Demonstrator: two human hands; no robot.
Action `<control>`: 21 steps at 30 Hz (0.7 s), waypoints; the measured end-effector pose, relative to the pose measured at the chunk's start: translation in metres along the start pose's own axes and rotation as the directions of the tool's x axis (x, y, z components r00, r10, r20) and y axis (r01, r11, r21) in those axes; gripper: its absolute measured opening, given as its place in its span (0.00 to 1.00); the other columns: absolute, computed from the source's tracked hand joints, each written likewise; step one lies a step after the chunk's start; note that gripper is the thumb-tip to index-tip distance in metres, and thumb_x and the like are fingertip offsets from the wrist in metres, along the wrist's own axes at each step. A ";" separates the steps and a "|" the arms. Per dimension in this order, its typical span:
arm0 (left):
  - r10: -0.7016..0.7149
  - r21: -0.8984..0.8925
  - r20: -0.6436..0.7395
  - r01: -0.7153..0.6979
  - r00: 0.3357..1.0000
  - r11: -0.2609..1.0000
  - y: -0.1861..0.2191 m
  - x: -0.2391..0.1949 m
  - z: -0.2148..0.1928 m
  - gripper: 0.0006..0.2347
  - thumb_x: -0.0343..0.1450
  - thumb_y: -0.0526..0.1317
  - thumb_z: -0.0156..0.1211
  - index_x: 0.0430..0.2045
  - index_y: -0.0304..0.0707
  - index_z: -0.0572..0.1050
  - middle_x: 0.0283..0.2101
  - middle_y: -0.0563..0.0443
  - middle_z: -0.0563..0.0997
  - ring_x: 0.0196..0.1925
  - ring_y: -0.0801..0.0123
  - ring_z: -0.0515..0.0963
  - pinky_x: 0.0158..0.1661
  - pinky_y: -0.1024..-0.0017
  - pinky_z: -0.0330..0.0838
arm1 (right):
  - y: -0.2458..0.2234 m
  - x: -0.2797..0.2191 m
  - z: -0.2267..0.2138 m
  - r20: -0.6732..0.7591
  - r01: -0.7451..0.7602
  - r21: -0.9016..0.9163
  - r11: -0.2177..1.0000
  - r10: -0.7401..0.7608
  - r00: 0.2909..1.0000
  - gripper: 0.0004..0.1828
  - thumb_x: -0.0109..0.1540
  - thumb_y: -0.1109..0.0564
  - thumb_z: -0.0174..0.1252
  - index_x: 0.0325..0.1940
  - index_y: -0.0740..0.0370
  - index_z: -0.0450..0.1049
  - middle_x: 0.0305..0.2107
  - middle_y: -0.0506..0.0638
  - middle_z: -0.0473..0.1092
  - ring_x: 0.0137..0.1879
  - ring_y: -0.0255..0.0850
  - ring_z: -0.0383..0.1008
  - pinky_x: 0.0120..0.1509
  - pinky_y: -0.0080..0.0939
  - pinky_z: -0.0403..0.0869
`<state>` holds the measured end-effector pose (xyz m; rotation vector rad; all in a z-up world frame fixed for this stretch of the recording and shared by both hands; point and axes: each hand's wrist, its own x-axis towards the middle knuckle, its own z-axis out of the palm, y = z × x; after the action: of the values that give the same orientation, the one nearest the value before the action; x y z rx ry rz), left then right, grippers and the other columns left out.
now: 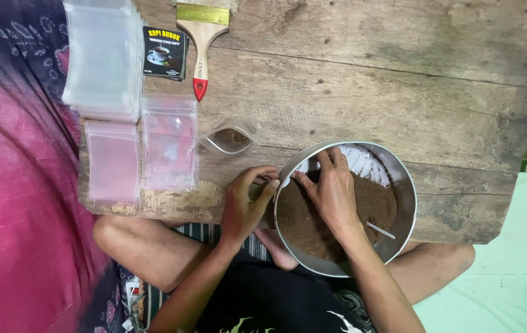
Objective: Filling small plastic bags with ground coffee using a small spoon
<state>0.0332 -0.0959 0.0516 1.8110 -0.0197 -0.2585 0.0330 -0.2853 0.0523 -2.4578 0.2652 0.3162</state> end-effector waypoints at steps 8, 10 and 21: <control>0.016 -0.005 -0.031 -0.016 0.999 1.000 -0.008 -0.002 -0.004 0.09 0.72 0.42 0.63 0.42 0.41 0.80 0.37 0.47 0.85 0.44 0.58 0.84 0.48 0.64 0.75 | -0.005 -0.002 -0.024 0.148 0.176 -0.181 0.968 -0.150 0.978 0.10 0.64 0.53 0.62 0.43 0.61 0.77 0.38 0.56 0.68 0.49 0.52 0.76 0.53 0.53 0.78; 0.023 -0.006 -0.029 -0.023 0.999 1.000 -0.004 -0.001 -0.006 0.08 0.72 0.41 0.63 0.42 0.40 0.80 0.36 0.46 0.85 0.44 0.57 0.84 0.48 0.64 0.76 | -0.004 0.001 -0.022 0.242 0.276 -0.276 0.921 -0.211 0.947 0.04 0.63 0.59 0.62 0.42 0.58 0.78 0.37 0.55 0.69 0.48 0.49 0.77 0.52 0.50 0.79; 0.045 -0.017 -0.032 -0.046 0.998 0.999 -0.005 -0.002 -0.008 0.09 0.73 0.41 0.61 0.42 0.39 0.80 0.37 0.45 0.84 0.44 0.58 0.84 0.47 0.67 0.76 | -0.007 0.006 -0.019 0.274 0.376 -0.388 0.841 -0.285 0.919 0.09 0.64 0.66 0.57 0.42 0.54 0.79 0.38 0.52 0.72 0.43 0.42 0.72 0.45 0.41 0.76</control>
<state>0.0318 -0.0863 0.0490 1.7950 -0.0365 -0.1974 0.0439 -0.2928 0.0692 -2.8146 -0.3646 0.5186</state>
